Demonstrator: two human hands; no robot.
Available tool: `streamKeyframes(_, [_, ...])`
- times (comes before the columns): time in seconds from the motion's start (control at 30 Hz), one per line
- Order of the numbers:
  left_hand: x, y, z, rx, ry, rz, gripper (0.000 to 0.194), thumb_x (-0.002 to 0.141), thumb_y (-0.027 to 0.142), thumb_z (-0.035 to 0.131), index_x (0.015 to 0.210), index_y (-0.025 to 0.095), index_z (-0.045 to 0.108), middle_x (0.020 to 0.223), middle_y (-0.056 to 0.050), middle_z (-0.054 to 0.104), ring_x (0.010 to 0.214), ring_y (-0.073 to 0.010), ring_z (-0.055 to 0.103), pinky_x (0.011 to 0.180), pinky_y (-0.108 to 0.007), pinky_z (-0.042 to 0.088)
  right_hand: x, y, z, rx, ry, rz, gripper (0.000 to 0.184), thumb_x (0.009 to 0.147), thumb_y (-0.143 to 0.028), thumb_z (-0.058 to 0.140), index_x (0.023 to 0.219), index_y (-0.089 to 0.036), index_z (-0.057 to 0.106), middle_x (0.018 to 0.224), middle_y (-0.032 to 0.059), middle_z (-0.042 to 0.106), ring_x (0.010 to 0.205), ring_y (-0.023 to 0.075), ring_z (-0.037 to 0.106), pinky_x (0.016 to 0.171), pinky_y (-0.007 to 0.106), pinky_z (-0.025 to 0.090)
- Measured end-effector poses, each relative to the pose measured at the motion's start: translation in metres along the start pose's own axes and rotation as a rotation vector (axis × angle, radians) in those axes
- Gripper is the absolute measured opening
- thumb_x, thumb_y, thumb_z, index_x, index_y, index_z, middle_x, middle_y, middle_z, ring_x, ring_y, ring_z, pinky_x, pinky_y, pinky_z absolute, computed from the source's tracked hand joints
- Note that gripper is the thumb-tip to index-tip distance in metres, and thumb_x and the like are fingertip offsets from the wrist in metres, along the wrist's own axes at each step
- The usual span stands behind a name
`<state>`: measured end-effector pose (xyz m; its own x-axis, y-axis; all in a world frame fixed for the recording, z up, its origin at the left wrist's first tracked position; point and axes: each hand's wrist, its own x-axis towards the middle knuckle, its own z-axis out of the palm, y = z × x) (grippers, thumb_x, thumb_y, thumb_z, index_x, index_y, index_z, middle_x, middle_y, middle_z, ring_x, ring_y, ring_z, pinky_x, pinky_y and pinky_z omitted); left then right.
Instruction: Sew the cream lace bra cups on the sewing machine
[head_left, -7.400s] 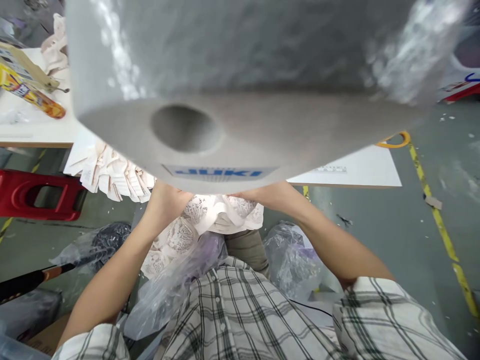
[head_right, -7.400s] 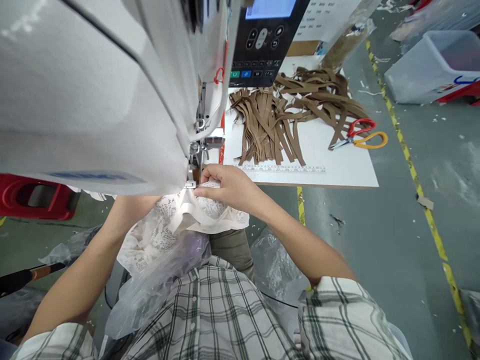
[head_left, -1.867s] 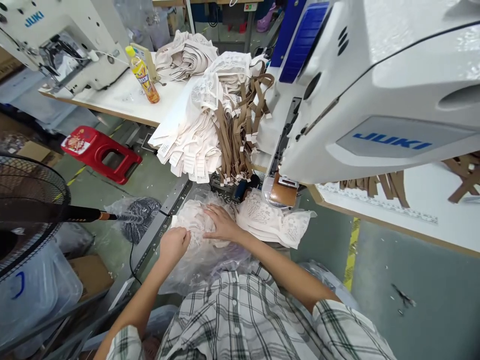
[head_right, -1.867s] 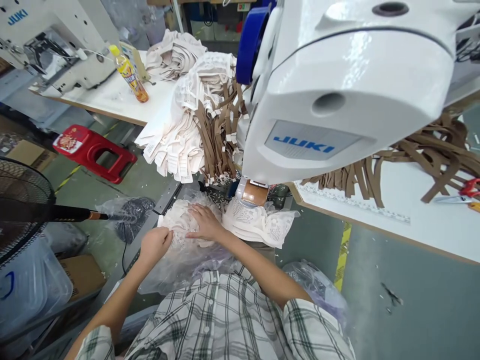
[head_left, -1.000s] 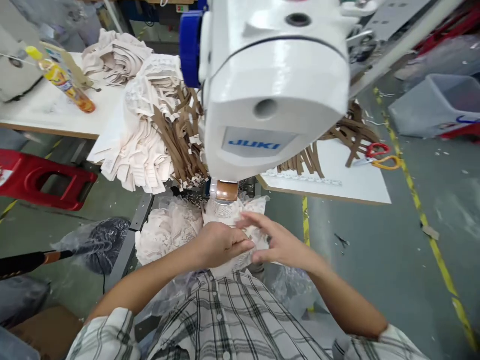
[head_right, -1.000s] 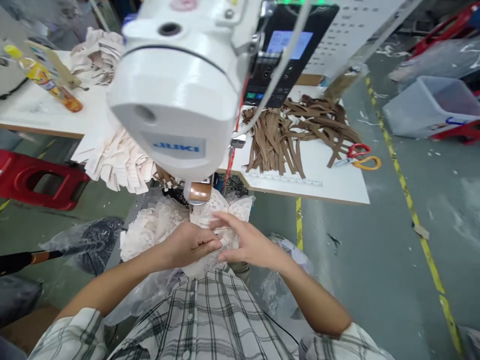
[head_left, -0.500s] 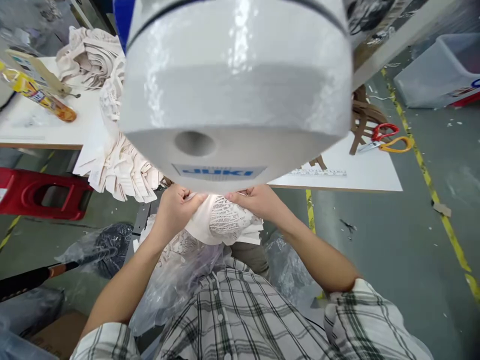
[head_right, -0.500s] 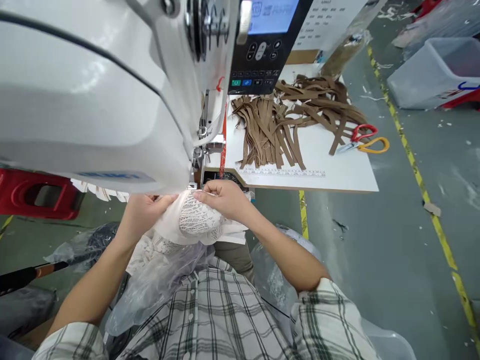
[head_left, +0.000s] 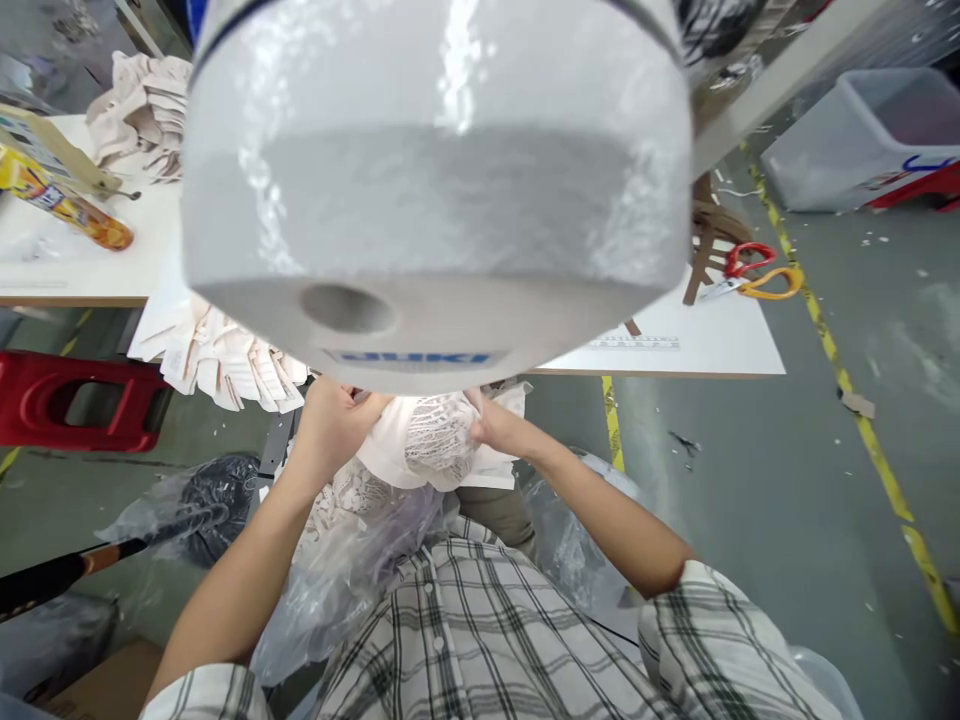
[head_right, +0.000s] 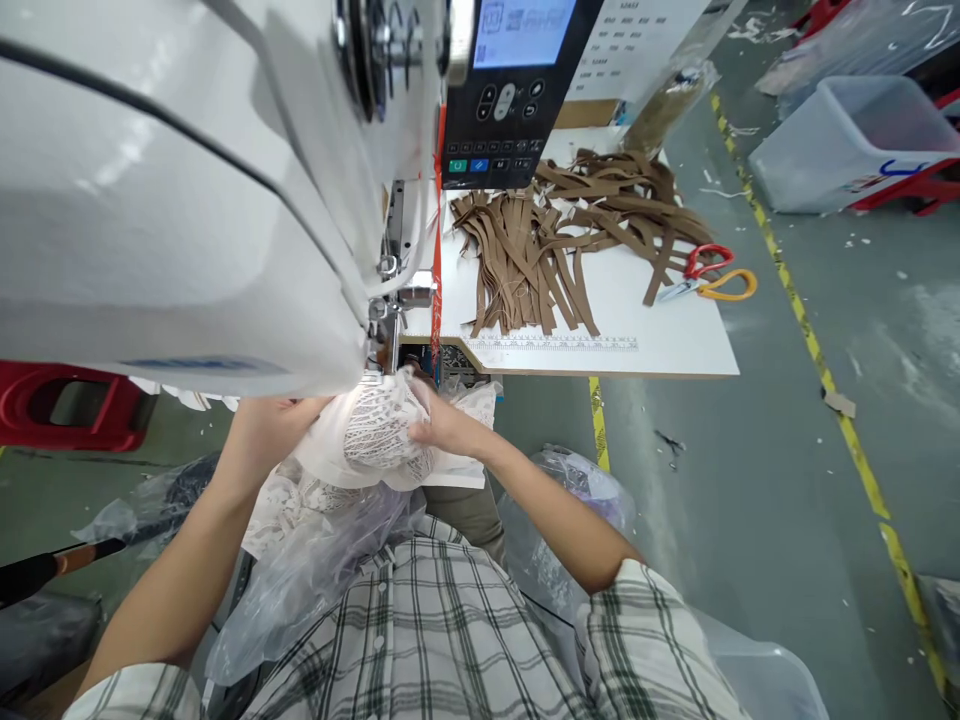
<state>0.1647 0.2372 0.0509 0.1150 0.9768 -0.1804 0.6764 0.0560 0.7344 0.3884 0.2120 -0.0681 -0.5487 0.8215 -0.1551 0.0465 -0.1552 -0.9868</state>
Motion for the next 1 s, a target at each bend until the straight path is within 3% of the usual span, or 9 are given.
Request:
streamKeyframes(0.1, [-0.002,-0.001,-0.002,0.005,0.032,-0.011,0.038,0.078,0.024,0.059,0.053,0.02,0.031,0.05,0.005,0.026,0.053,-0.009,0.023,0.05,-0.025,0.017,-0.015,0.024,0.009,0.141,-0.225,0.048,0.073,0.073,-0.072,0.071,0.121,-0.017,0.065,0.116,0.0129,0.07,0.11,0.0275,0.064,0.097,0.04,0.05])
streamKeyframes(0.17, [-0.003,0.0,-0.002,-0.004,0.046,-0.005,0.04,0.078,0.022,0.059,0.054,0.021,0.027,0.05,0.005,0.026,0.052,-0.0088,0.023,0.049,-0.025,0.017,-0.025,0.031,0.012,0.257,-0.234,0.158,0.052,0.075,-0.058,0.078,0.105,-0.017,0.072,0.1,0.0089,0.074,0.091,0.023,0.068,0.086,0.036,0.054])
streamKeyframes(0.3, [-0.005,0.002,-0.001,-0.037,0.063,0.013,0.036,0.08,0.022,0.06,0.057,0.021,0.032,0.05,0.005,0.032,0.053,-0.0103,0.03,0.048,-0.024,0.02,-0.042,0.036,0.012,0.429,-0.119,0.295,0.038,0.072,-0.052,0.082,0.079,-0.015,0.073,0.07,0.0028,0.07,0.058,0.0133,0.058,0.058,0.026,0.049])
streamKeyframes(0.57, [-0.007,-0.006,-0.002,0.044,0.117,0.094,0.005,0.087,0.024,0.058,0.085,0.019,0.059,0.079,-0.001,0.064,0.07,-0.0141,0.057,0.063,-0.025,0.043,-0.06,0.036,0.013,0.491,0.131,0.302,0.046,0.07,-0.06,0.08,0.071,-0.016,0.068,0.062,0.0007,0.065,0.054,0.0123,0.055,0.054,0.025,0.045])
streamKeyframes(0.67, [-0.018,-0.011,-0.003,0.141,0.253,0.22,0.008,0.091,0.025,0.059,0.095,0.018,0.061,0.091,-0.004,0.068,0.082,-0.0161,0.063,0.072,-0.026,0.048,-0.071,0.025,0.005,0.433,0.152,0.284,0.044,0.074,-0.059,0.078,0.074,-0.016,0.07,0.063,0.0009,0.065,0.055,0.0132,0.055,0.053,0.025,0.042])
streamKeyframes(0.77, [-0.038,-0.003,0.004,0.198,0.321,0.459,0.009,0.091,0.017,0.058,0.099,0.02,0.06,0.095,-0.004,0.069,0.089,-0.0168,0.066,0.075,-0.027,0.052,-0.08,0.006,-0.004,0.249,0.179,0.176,0.043,0.081,-0.058,0.073,0.073,-0.016,0.07,0.063,0.0004,0.062,0.055,0.0128,0.052,0.052,0.024,0.039])
streamKeyframes(0.83, [-0.054,0.011,0.013,0.163,0.263,0.702,0.022,0.089,0.012,0.058,0.109,0.02,0.058,0.102,-0.006,0.07,0.098,-0.018,0.067,0.082,-0.03,0.055,-0.085,-0.012,-0.007,0.09,0.148,0.053,0.043,0.086,-0.054,0.068,0.067,-0.016,0.067,0.062,0.0005,0.06,0.055,0.0121,0.05,0.053,0.025,0.038])
streamKeyframes(0.9, [-0.068,0.027,0.023,0.132,0.105,0.947,0.035,0.089,0.014,0.06,0.122,0.02,0.054,0.115,-0.009,0.07,0.118,-0.0207,0.063,0.1,-0.036,0.053,-0.088,-0.035,-0.004,-0.053,0.051,-0.055,0.04,0.092,-0.048,0.063,0.067,-0.016,0.068,0.064,0.0017,0.062,0.057,0.0129,0.052,0.055,0.026,0.041])
streamKeyframes(1.0, [-0.08,0.047,0.032,0.274,-0.207,1.134,0.05,0.093,0.029,0.06,0.14,0.018,0.046,0.143,-0.013,0.058,0.143,-0.0256,0.043,0.123,-0.047,0.032,-0.09,-0.07,0.006,-0.223,-0.153,-0.174,0.029,0.097,-0.037,0.056,0.082,-0.018,0.073,0.079,0.0054,0.071,0.073,0.017,0.062,0.068,0.029,0.049])
